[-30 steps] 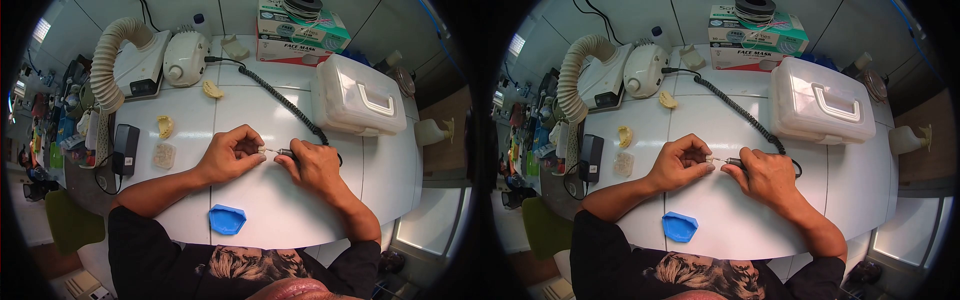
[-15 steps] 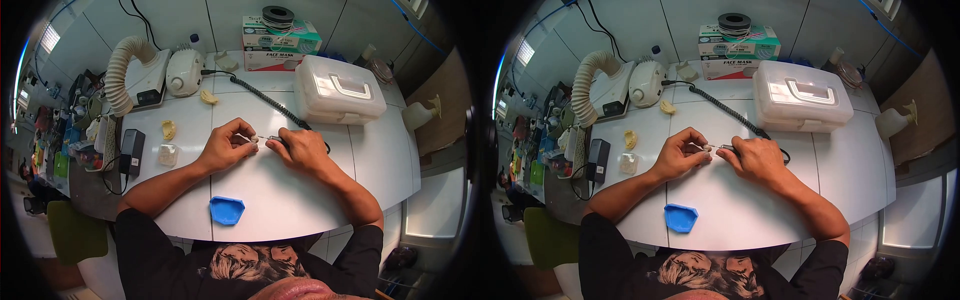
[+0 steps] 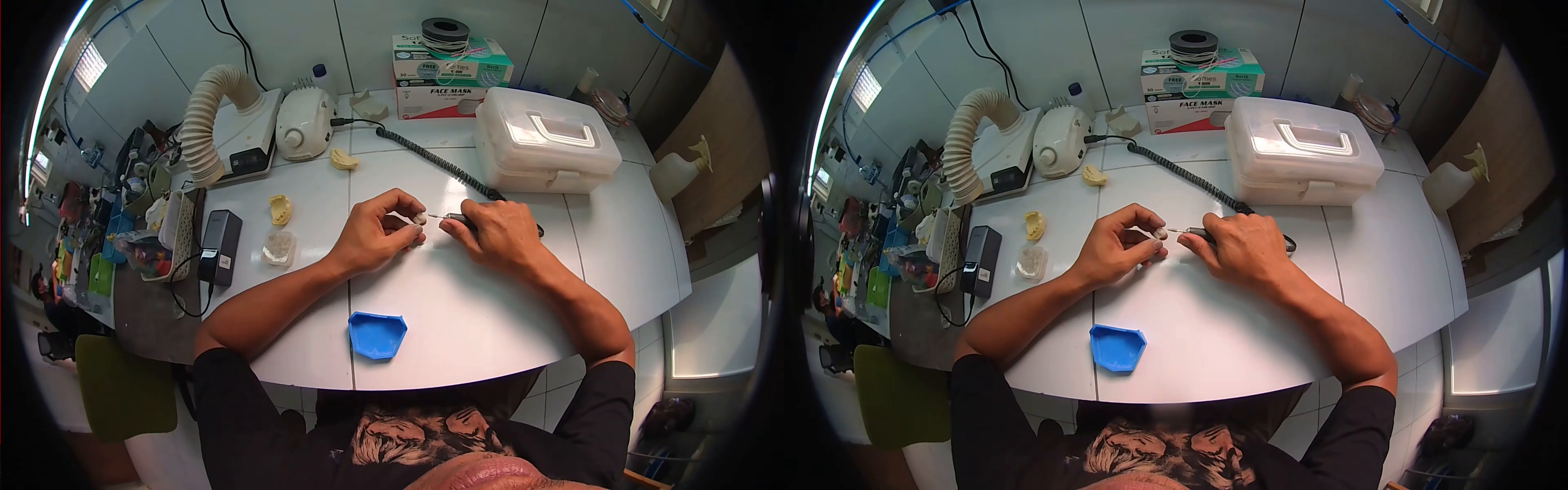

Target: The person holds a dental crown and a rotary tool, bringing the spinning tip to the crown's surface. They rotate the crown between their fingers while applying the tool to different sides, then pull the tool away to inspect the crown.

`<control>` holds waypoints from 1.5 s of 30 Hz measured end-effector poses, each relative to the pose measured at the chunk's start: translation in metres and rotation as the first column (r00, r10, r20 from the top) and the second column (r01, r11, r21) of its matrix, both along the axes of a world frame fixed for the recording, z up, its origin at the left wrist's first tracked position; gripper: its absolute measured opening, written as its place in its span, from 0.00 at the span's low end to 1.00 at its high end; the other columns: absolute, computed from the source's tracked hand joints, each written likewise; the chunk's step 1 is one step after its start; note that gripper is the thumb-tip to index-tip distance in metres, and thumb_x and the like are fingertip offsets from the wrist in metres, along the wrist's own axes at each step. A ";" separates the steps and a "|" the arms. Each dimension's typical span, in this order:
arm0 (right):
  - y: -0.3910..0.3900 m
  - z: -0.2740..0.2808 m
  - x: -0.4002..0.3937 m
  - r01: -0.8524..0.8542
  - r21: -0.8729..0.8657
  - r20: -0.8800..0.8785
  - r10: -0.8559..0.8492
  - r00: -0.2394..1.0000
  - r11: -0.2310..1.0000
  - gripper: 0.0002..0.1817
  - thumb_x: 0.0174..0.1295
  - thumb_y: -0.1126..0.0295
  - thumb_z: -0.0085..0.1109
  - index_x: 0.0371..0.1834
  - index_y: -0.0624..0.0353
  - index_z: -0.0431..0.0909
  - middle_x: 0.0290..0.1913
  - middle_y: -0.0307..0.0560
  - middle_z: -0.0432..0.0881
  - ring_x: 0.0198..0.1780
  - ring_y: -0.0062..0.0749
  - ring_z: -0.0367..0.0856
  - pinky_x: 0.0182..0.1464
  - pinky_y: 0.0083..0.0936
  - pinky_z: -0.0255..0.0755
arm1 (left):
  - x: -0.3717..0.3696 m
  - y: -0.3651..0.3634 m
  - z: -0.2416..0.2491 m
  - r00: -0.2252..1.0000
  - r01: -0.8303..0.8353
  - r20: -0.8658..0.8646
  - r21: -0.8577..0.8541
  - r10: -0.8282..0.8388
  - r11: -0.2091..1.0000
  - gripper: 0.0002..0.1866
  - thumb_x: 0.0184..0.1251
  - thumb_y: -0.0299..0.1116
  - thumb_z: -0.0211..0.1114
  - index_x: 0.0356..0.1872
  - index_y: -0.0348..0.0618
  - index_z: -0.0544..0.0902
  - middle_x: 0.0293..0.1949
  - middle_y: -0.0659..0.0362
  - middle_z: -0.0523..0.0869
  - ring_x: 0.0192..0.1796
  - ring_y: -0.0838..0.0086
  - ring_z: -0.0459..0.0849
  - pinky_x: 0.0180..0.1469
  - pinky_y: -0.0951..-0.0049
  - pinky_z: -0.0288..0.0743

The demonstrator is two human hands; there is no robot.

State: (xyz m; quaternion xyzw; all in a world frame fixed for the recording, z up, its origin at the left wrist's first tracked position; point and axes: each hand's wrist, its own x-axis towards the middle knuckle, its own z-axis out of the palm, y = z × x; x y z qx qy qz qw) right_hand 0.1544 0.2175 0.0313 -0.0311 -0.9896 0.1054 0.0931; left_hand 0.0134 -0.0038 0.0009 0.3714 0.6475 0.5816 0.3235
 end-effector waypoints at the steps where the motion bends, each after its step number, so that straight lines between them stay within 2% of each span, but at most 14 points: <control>1: 0.001 0.000 0.000 -0.006 0.005 -0.001 0.006 1.000 1.000 0.34 0.79 0.34 0.57 0.32 0.57 0.87 0.23 0.56 0.87 0.28 0.60 0.88 0.34 0.53 0.81 | 0.001 0.000 0.001 1.000 0.001 -0.009 0.000 -0.001 1.000 0.14 0.79 0.21 0.68 0.61 0.35 0.81 0.55 0.55 0.88 0.54 0.71 0.96 0.48 0.76 0.88; 12: 0.012 -0.002 -0.007 -0.169 0.120 -0.013 0.172 0.985 0.978 0.35 0.75 0.32 0.61 0.27 0.56 0.83 0.26 0.49 0.89 0.26 0.53 0.88 0.32 0.48 0.80 | -0.002 -0.001 0.000 0.995 0.076 -0.069 -0.003 -0.076 0.997 0.14 0.77 0.22 0.68 0.60 0.34 0.84 0.56 0.55 0.89 0.53 0.73 0.96 0.49 0.77 0.88; 18: 0.016 -0.006 -0.007 -0.220 0.071 -0.131 0.228 0.965 0.973 0.32 0.74 0.36 0.66 0.30 0.57 0.83 0.29 0.48 0.90 0.27 0.51 0.88 0.31 0.47 0.79 | 0.000 -0.002 0.002 0.997 0.056 -0.045 0.020 -0.055 0.998 0.14 0.76 0.21 0.68 0.59 0.35 0.83 0.56 0.56 0.88 0.53 0.74 0.96 0.50 0.77 0.89; 21: 0.016 -0.004 -0.007 -0.199 0.050 -0.122 0.204 0.971 0.979 0.31 0.74 0.38 0.66 0.32 0.57 0.83 0.29 0.48 0.90 0.28 0.52 0.89 0.31 0.48 0.79 | 0.000 -0.002 0.002 0.996 0.064 -0.060 0.017 -0.063 0.998 0.14 0.76 0.20 0.68 0.59 0.35 0.82 0.57 0.56 0.87 0.53 0.74 0.96 0.52 0.76 0.89; 24: 0.017 -0.003 -0.007 -0.196 0.044 -0.080 0.199 0.977 0.980 0.31 0.75 0.38 0.66 0.32 0.58 0.83 0.29 0.49 0.90 0.28 0.52 0.89 0.32 0.48 0.79 | 0.001 0.000 -0.006 0.999 0.030 -0.046 0.112 -0.025 0.993 0.14 0.72 0.23 0.72 0.56 0.36 0.85 0.51 0.58 0.90 0.43 0.79 0.95 0.45 0.79 0.83; 39: 0.014 0.001 -0.006 -0.177 0.051 -0.020 0.179 0.984 0.983 0.32 0.75 0.36 0.64 0.32 0.58 0.84 0.30 0.50 0.90 0.29 0.54 0.89 0.34 0.50 0.80 | 0.001 0.000 -0.005 0.995 0.033 -0.099 0.094 -0.024 0.995 0.13 0.73 0.24 0.72 0.56 0.36 0.86 0.50 0.57 0.91 0.43 0.78 0.95 0.44 0.78 0.83; 42: 0.015 -0.001 -0.007 -0.181 0.063 -0.024 0.182 0.983 0.982 0.32 0.75 0.36 0.64 0.32 0.58 0.84 0.30 0.50 0.90 0.29 0.54 0.89 0.35 0.50 0.80 | 0.001 -0.002 0.003 0.993 0.071 -0.096 0.019 -0.069 0.997 0.13 0.77 0.22 0.68 0.59 0.34 0.83 0.54 0.55 0.88 0.53 0.72 0.96 0.56 0.75 0.88; 45: 0.014 0.000 -0.006 -0.187 0.054 -0.029 0.189 0.982 0.981 0.32 0.75 0.36 0.64 0.32 0.58 0.84 0.30 0.50 0.90 0.29 0.54 0.89 0.35 0.51 0.80 | 0.001 -0.002 0.004 0.993 0.074 -0.097 0.019 -0.072 0.997 0.13 0.76 0.22 0.68 0.58 0.34 0.83 0.54 0.55 0.88 0.52 0.72 0.96 0.56 0.74 0.88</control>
